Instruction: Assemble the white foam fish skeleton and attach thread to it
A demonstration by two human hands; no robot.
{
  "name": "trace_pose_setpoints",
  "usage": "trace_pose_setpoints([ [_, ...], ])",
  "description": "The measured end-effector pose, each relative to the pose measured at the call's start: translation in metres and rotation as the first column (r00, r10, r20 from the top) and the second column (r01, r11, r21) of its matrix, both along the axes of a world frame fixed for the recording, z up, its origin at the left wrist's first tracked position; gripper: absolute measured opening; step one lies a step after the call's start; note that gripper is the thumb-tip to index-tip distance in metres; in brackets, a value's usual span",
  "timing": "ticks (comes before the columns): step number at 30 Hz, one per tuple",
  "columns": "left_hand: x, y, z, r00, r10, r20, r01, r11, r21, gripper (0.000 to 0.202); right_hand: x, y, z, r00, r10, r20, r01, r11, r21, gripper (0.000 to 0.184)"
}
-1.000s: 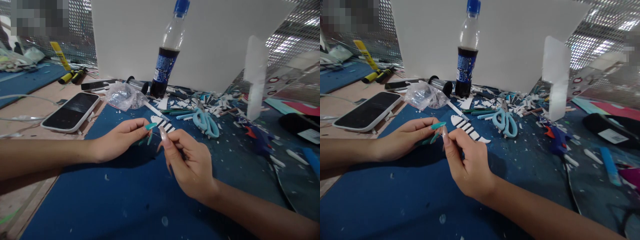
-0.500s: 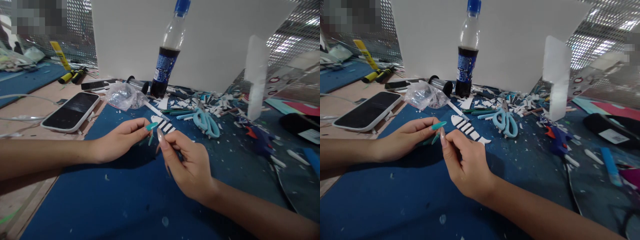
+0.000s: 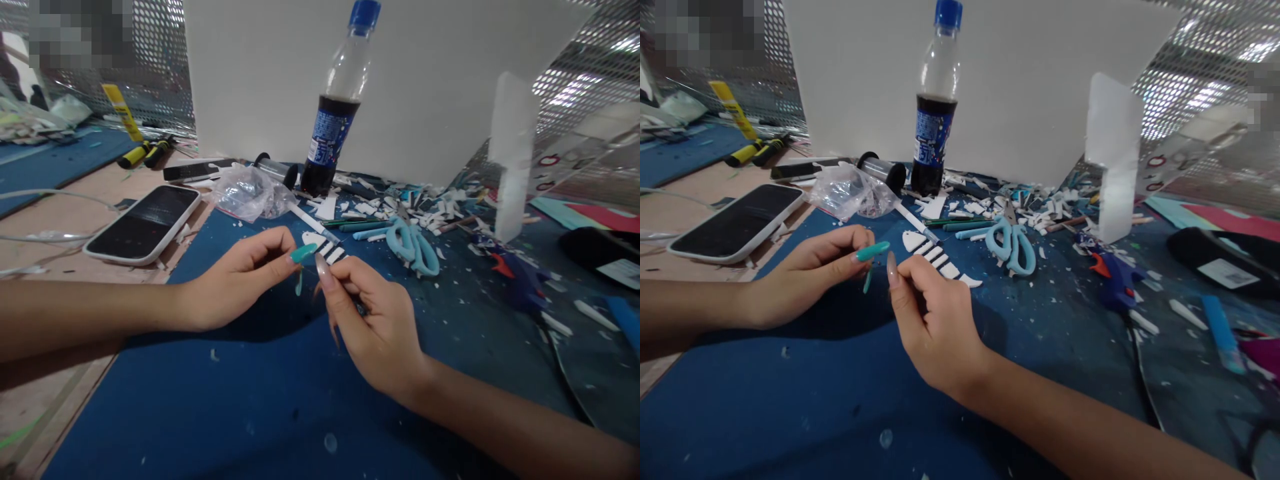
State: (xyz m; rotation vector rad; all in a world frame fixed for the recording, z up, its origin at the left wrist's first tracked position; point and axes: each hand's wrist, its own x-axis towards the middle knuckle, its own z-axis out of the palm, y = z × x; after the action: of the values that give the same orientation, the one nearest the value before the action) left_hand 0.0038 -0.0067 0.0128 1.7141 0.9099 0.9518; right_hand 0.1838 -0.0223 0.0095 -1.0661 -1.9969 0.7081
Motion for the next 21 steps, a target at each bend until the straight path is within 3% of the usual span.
trace_pose_setpoints([
  [4,-0.0038,-0.0042,-0.0004,0.974,0.18,-0.135,-0.128,0.938,0.323,0.018,-0.0021,0.0027,-0.0002,0.997,0.049,-0.065,-0.061,0.977,-0.202,0.032],
  [7,-0.0073,-0.004,-0.0017,0.945,0.271,-0.185,-0.124,0.818,0.562,0.018,-0.0029,0.0048,-0.0003,0.986,0.032,-0.161,-0.084,0.94,-0.331,0.037],
  [9,-0.0087,-0.0024,-0.0032,0.935,0.302,-0.185,-0.113,0.75,0.652,0.019,-0.0026,0.0058,-0.0004,0.975,0.032,-0.221,-0.115,0.92,-0.375,0.038],
  [12,-0.0085,0.0,-0.0054,0.948,0.261,-0.181,-0.053,0.69,0.722,0.02,-0.0014,0.0065,-0.0006,0.947,0.11,-0.302,-0.227,0.893,-0.389,0.038],
  [16,-0.007,-0.0005,-0.007,0.963,0.151,-0.222,0.063,0.675,0.735,0.018,-0.0005,0.0078,-0.0016,0.885,0.255,-0.389,-0.403,0.838,-0.368,0.035],
  [21,-0.0066,-0.0014,-0.0062,0.955,0.207,-0.212,0.013,0.685,0.729,0.015,-0.0017,0.0096,-0.0027,0.905,0.203,-0.373,-0.322,0.9,-0.293,0.023],
])
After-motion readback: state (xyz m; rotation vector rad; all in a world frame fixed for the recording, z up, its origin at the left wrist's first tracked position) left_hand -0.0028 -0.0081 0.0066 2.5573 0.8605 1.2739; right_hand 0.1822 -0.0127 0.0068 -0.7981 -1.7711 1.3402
